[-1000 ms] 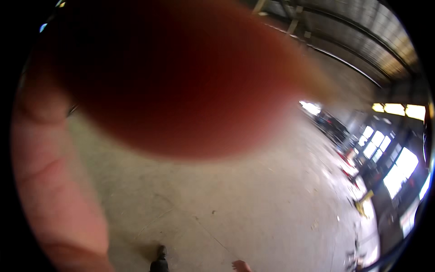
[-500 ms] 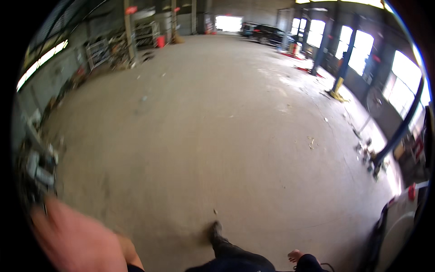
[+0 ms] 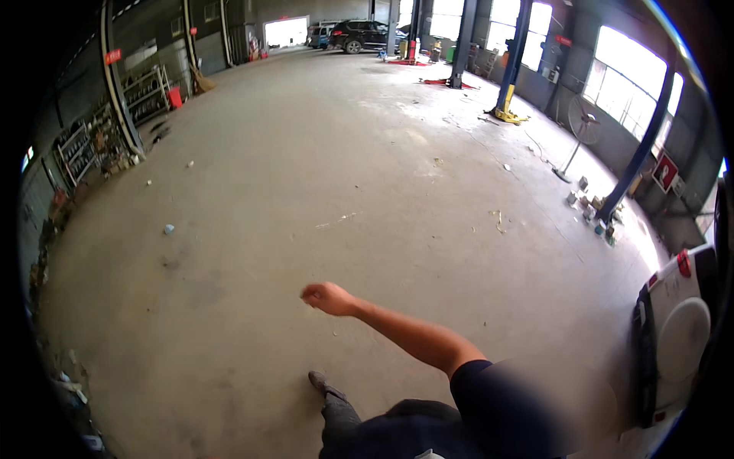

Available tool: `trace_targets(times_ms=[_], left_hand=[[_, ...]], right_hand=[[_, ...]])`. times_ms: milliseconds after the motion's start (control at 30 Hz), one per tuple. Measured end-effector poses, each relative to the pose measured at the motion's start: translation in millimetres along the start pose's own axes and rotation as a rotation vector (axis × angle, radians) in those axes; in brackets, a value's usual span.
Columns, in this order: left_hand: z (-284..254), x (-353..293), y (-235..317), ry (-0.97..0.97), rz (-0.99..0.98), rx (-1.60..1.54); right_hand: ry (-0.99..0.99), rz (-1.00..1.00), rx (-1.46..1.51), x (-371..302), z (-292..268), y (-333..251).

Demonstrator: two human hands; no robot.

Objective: The person repeatedly handles a white car side mirror, aligning and pressing it into place on the driver's side door. They walk around the vehicle to check fit and reposition the mirror multiple times. A spray can is briefly used near the mirror area.

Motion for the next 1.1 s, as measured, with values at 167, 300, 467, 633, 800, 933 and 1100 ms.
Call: trace_targets(times_ms=[167,300,467,633,800,933,1100], left_hand=[[-195,-203,-327,0.724,-0.774,-0.759],[-264,-197,-567,0.507,-0.764,-1.319],[-389,-198,-831,0.198,-0.849,-1.624],[-546,-344,-1186,0.247,-1.309,-0.667],[-613,-736,-1093,0.360,-2.712,0.225],[-687,-788,-993,0.837,-2.890,0.007],[-757,-745,-1202,-0.372,-2.040,-0.326]], right_hand=[[-0.224,-0.017,0.293,200,-15,-28],[0.038,0.207,0.281,364,-100,87],[0.101,0.920,0.585,439,-114,366],[-0.057,0.862,-0.320,695,-216,506],[-0.403,0.361,-0.255,930,-312,482],[-0.108,0.299,-0.290,1187,-416,500],[0.170,0.463,-0.153,1393,-475,651]])
Point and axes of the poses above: each hand's wrist, its own x-axis towards the middle knuckle, its own z-axis out of the palm, y = z × x, the point moved 8 cm from there along x, towards the middle knuckle, and after that the axes turned 3 degrees about -y, right-handed, at the moved point
